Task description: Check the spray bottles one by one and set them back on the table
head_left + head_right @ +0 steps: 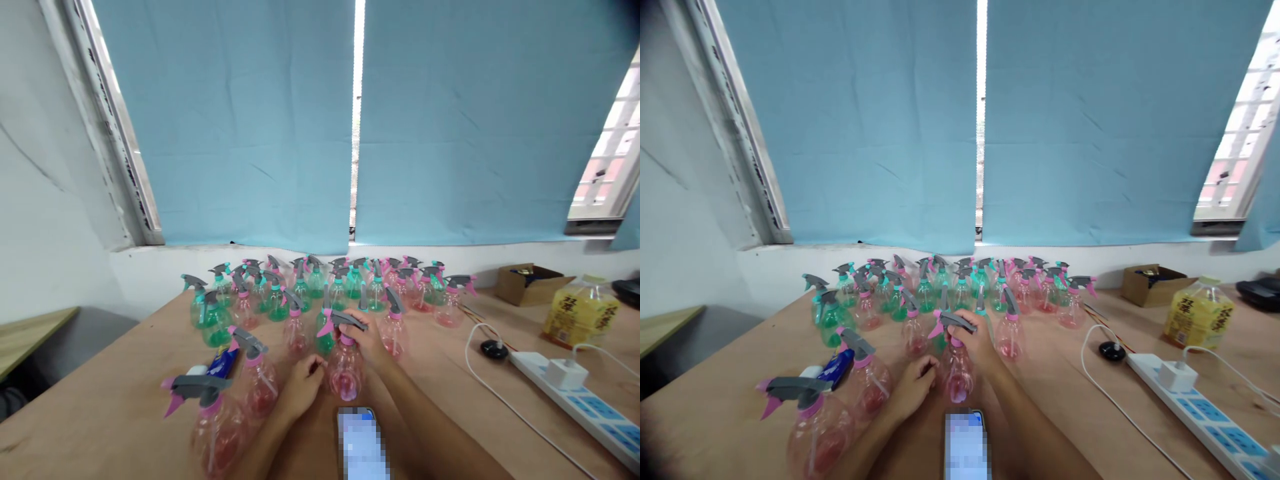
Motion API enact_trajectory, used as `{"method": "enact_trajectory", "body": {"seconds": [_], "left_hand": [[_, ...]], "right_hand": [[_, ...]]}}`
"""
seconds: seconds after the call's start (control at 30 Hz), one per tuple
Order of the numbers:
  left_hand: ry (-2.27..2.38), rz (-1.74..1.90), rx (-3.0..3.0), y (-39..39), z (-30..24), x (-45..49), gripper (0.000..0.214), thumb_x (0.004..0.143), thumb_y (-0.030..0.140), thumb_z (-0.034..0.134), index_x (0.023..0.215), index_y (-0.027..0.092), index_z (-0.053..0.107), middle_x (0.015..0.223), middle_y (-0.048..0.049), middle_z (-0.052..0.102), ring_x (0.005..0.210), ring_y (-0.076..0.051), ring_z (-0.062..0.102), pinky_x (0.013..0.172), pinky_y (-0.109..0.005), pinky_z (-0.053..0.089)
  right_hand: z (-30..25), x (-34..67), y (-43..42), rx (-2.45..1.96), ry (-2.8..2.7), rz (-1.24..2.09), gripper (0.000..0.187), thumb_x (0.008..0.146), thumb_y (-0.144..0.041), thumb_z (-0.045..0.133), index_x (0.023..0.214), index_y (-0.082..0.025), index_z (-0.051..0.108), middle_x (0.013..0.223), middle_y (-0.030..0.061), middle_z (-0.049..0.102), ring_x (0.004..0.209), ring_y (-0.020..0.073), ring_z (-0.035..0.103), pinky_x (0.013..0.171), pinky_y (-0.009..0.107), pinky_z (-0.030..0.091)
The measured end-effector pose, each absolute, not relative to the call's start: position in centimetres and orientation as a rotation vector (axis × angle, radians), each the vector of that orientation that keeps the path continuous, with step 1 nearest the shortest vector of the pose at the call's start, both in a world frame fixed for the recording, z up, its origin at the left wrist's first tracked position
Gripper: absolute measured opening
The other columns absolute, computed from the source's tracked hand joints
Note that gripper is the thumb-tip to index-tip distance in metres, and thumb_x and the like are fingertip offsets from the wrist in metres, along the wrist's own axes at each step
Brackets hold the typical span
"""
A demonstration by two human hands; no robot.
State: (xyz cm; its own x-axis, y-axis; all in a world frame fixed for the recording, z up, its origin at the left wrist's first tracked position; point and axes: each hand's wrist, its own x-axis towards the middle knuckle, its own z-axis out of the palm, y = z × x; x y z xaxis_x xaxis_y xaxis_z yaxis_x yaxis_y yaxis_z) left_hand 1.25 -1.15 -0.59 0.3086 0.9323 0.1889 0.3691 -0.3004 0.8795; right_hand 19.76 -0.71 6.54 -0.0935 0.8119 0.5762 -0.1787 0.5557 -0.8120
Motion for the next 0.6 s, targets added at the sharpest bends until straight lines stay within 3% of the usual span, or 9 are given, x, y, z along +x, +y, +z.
{"method": "enact_trajectory", "body": {"seconds": [0.13, 0.23, 0.4, 0.6], "left_hand": [[1.159, 0.948, 1.823, -1.1, -0.8, 1.2, 0.023, 0.088, 0.034, 0.047, 0.077, 0.017, 0.058, 0.061, 0.0042, 0.051, 0.059, -0.013, 0.046, 0.061, -0.024, 0.034], [1.216, 0.948, 1.859, -1.0, -1.0, 1.2, 0.028, 0.089, 0.039, 0.048, 0.078, 0.016, 0.06, 0.061, 0.0036, 0.053, 0.062, -0.015, 0.05, 0.064, -0.025, 0.036], [1.217, 0.955, 1.943, -1.1, -0.9, 1.2, 0.028, 0.091, 0.035, 0.046, 0.076, 0.017, 0.061, 0.067, 0.0008, 0.06, 0.068, -0.016, 0.055, 0.068, -0.026, 0.039], [1.151, 0.993, 1.947, -1.8, 0.0, 1.3, 0.022, 0.088, 0.028, 0.049, 0.082, 0.016, 0.066, 0.082, -0.0048, 0.069, 0.081, -0.022, 0.061, 0.078, -0.031, 0.044]], "right_hand": [[10.4, 18.9, -1.4, -0.644, -1.419, 0.568, 0.02, 0.083, -0.036, 0.066, 0.078, -0.017, 0.068, 0.069, 0.0009, 0.058, 0.059, 0.0129, 0.049, 0.053, 0.025, 0.037], [13.2, 17.4, -1.7, -0.676, -1.336, 0.389, 0.024, 0.088, -0.038, 0.06, 0.075, -0.017, 0.063, 0.063, -0.0022, 0.05, 0.058, 0.0121, 0.044, 0.056, 0.025, 0.037], [15.2, 13.8, -0.8, -0.694, -1.418, 0.365, 0.029, 0.091, -0.041, 0.055, 0.075, -0.018, 0.059, 0.063, -0.0036, 0.048, 0.06, 0.012, 0.043, 0.056, 0.023, 0.035], [13.3, 9.1, 1.0, -0.677, -1.658, 0.32, 0.022, 0.091, -0.034, 0.054, 0.076, -0.019, 0.06, 0.07, -0.0033, 0.052, 0.066, 0.0122, 0.047, 0.063, 0.023, 0.034]]}}
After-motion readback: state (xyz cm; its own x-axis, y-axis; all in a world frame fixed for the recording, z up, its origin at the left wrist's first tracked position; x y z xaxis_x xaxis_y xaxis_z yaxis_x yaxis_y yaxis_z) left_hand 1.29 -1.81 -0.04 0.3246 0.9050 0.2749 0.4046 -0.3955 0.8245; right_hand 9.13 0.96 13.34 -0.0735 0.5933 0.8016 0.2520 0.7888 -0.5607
